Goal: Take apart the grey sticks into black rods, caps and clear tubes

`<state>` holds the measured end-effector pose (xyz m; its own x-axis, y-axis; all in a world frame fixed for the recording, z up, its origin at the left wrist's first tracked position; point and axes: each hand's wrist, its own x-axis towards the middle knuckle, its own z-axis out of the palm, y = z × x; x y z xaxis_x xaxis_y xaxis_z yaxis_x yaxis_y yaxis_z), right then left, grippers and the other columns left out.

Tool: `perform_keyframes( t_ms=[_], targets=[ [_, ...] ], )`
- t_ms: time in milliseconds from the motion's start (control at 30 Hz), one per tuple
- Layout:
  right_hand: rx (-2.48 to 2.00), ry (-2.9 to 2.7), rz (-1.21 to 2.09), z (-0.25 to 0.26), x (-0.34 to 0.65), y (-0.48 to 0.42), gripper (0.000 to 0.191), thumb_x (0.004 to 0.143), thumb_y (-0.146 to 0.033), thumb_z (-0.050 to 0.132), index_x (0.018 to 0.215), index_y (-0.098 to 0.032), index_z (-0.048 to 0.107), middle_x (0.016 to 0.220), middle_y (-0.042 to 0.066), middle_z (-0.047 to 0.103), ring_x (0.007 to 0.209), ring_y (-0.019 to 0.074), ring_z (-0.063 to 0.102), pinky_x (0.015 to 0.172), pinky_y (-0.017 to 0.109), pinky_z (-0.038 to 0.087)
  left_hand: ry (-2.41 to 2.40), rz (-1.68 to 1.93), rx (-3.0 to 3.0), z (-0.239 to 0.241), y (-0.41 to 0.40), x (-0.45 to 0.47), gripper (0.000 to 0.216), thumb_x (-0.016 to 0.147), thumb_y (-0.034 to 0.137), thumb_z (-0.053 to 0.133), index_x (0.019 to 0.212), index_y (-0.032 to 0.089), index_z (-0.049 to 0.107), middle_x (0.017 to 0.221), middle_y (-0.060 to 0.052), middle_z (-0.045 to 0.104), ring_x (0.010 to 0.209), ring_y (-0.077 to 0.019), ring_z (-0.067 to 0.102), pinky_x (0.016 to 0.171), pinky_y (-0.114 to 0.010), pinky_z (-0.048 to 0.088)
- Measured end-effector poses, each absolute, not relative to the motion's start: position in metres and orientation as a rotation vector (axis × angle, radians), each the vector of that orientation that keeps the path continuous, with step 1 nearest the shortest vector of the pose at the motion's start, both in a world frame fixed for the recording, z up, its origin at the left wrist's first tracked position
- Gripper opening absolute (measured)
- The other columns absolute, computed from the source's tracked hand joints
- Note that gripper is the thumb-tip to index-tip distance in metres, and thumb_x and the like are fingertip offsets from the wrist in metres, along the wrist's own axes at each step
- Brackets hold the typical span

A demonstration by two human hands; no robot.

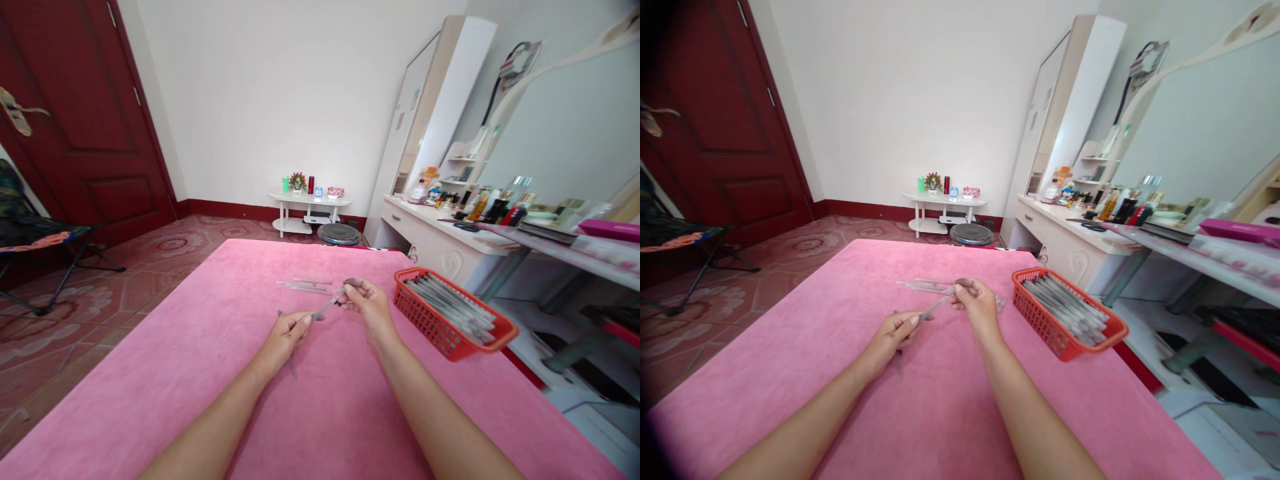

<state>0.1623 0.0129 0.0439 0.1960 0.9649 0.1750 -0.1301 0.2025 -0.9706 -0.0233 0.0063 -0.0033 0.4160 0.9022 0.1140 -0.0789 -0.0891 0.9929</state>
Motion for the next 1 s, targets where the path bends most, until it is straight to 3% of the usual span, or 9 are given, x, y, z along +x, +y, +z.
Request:
perform_keyframes(
  t_ms=[400, 700, 1000],
  targets=[
    [-1.046, -1.323, 0.945, 0.045, 0.161, 0.013, 0.028, 0.068, -0.033, 0.065, 0.087, -0.014, 0.061, 0.068, 0.003, 0.064, 0.055, 0.0127, 0.059, 0.051, 0.024, 0.048, 0.729, 1.024, 1.274, 0.002, 0.005, -0.024, 0.043, 0.079, 0.047, 0.05, 0.092, 0.008, 0.064, 0.052, 0.007, 0.021, 0.044, -0.0049, 0.015, 0.042, -0.021, 0.009],
    [-1.063, -1.862, 0.671, 0.059, 0.166, 0.002, 0.018, 0.078, -0.028, 0.053, 0.082, -0.018, 0.067, 0.068, 0.001, 0.062, 0.057, 0.0125, 0.054, 0.054, 0.023, 0.044, 0.505, 0.568, 0.841, 0.008, 0.015, -0.043, 0.03, 0.08, 0.037, 0.052, 0.091, 0.011, 0.061, 0.047, 0.01, 0.015, 0.037, -0.0028, 0.005, 0.035, -0.017, 0.006],
    [-1.127, -1.908, 0.595, 0.05, 0.163, 0.002, 0.017, 0.079, -0.022, 0.048, 0.076, -0.017, 0.064, 0.06, -0.001, 0.055, 0.056, 0.0118, 0.048, 0.054, 0.022, 0.036, 0.679, 0.754, 1.147, 0.013, 0.008, -0.038, 0.038, 0.074, 0.044, 0.058, 0.08, 0.008, 0.065, 0.045, 0.011, 0.014, 0.04, -0.0027, 0.005, 0.04, -0.021, 0.005]
  ],
)
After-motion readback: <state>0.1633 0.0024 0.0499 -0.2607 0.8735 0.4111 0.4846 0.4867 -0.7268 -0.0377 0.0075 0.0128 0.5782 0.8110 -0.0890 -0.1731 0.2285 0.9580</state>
